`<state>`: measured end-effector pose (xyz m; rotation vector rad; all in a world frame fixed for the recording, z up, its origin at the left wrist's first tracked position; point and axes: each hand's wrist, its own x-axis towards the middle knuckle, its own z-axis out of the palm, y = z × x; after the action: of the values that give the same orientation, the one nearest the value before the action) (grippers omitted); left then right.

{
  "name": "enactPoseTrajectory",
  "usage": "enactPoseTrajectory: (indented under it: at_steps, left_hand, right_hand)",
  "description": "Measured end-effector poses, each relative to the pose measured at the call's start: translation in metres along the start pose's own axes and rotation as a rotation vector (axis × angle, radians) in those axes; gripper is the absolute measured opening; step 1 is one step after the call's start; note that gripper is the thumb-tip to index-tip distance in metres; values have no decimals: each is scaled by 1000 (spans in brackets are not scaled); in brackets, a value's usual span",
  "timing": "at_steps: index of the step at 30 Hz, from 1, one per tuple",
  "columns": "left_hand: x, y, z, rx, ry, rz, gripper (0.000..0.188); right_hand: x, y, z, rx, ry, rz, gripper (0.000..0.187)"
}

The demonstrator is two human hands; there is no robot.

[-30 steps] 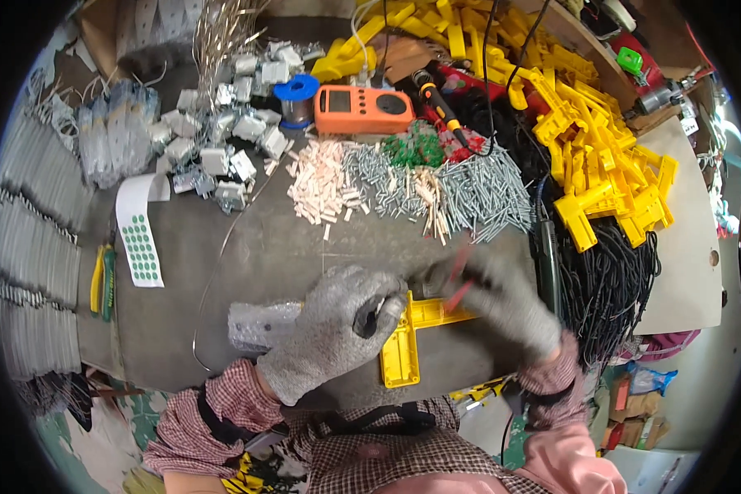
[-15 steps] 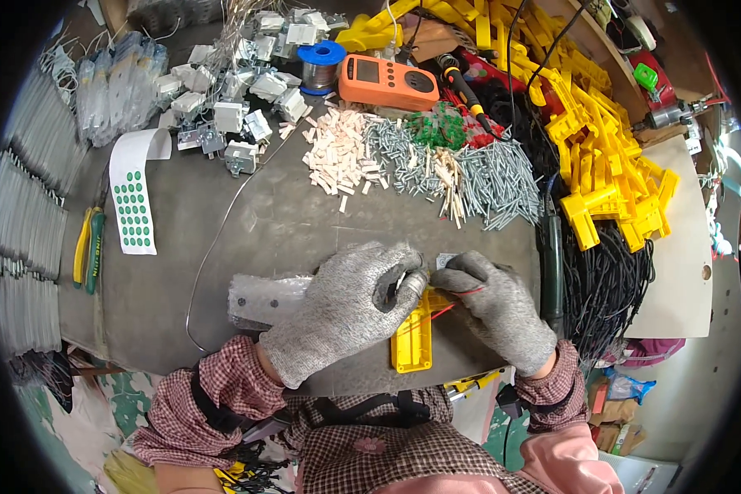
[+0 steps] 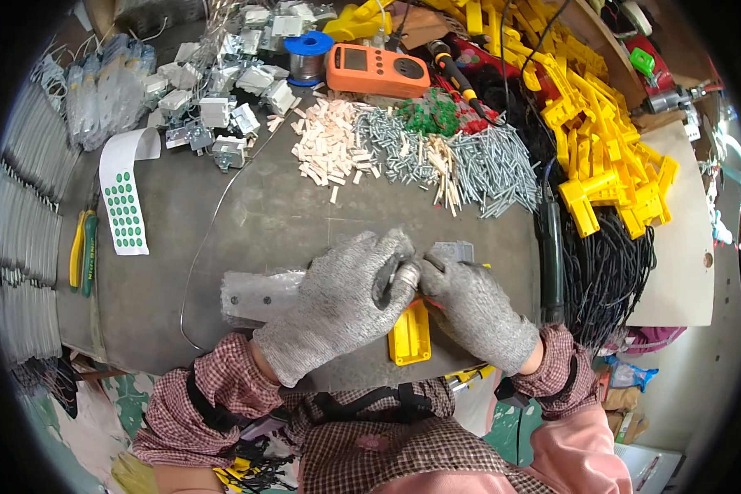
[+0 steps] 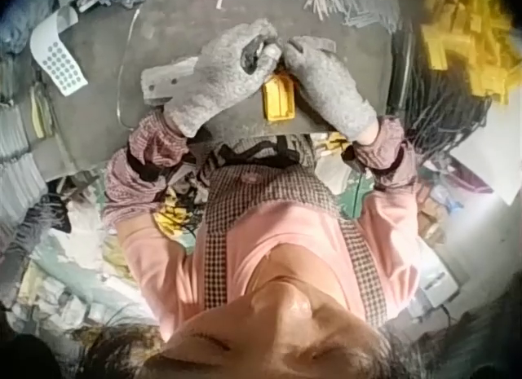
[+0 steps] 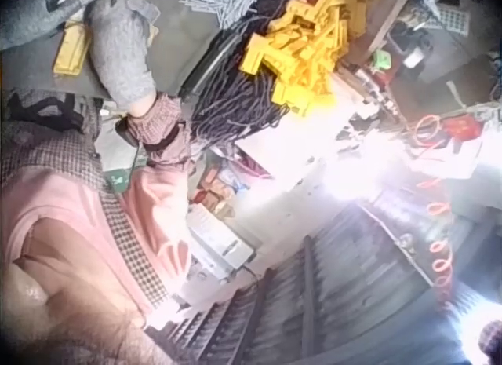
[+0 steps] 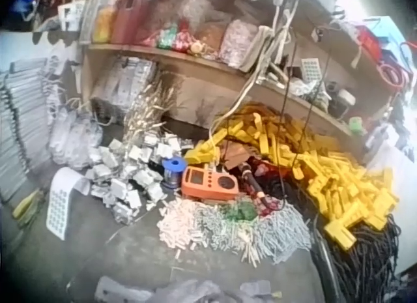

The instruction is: Soldering wires onto a small electronic component inside a yellow plastic housing.

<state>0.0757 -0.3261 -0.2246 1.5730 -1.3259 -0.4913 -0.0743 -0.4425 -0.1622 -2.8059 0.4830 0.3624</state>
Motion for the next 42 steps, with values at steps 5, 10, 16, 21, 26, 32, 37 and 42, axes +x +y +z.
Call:
enactPoseTrajectory:
  at_steps: [5, 10, 16, 21, 26, 32, 37, 42]
  left_hand:
    - [4, 2, -19, 48, -251, 134, 19]
    - [0, -8, -6, -89, -75, 114, 21]
    - [4, -10, -5, -335, 36, -8, 19]
    - [4, -17, 1, -282, 32, 26, 19]
    - [2, -17, 1, -243, 52, 59, 19]
    - [0, -19, 5, -298, 50, 28, 21]
    - [3, -5, -16, -95, -49, 194, 34]
    - [-13, 11, -37, 444, -314, 171, 68]
  right_hand:
    - [-11, 28, -1, 371, 172, -132, 22]
    - [-31, 30, 19, 599, 444, -178, 20]
    - [-22, 17, 6, 560, 157, -16, 22]
    - [-20, 20, 7, 404, 108, -130, 28]
    - [-16, 13, 2, 317, 108, -144, 30]
    - [-9, 8, -5, 2, 63, -201, 29]
    - [1, 5, -6, -32, -1, -155, 24]
    - [-13, 38, 1, 503, 453, -119, 16]
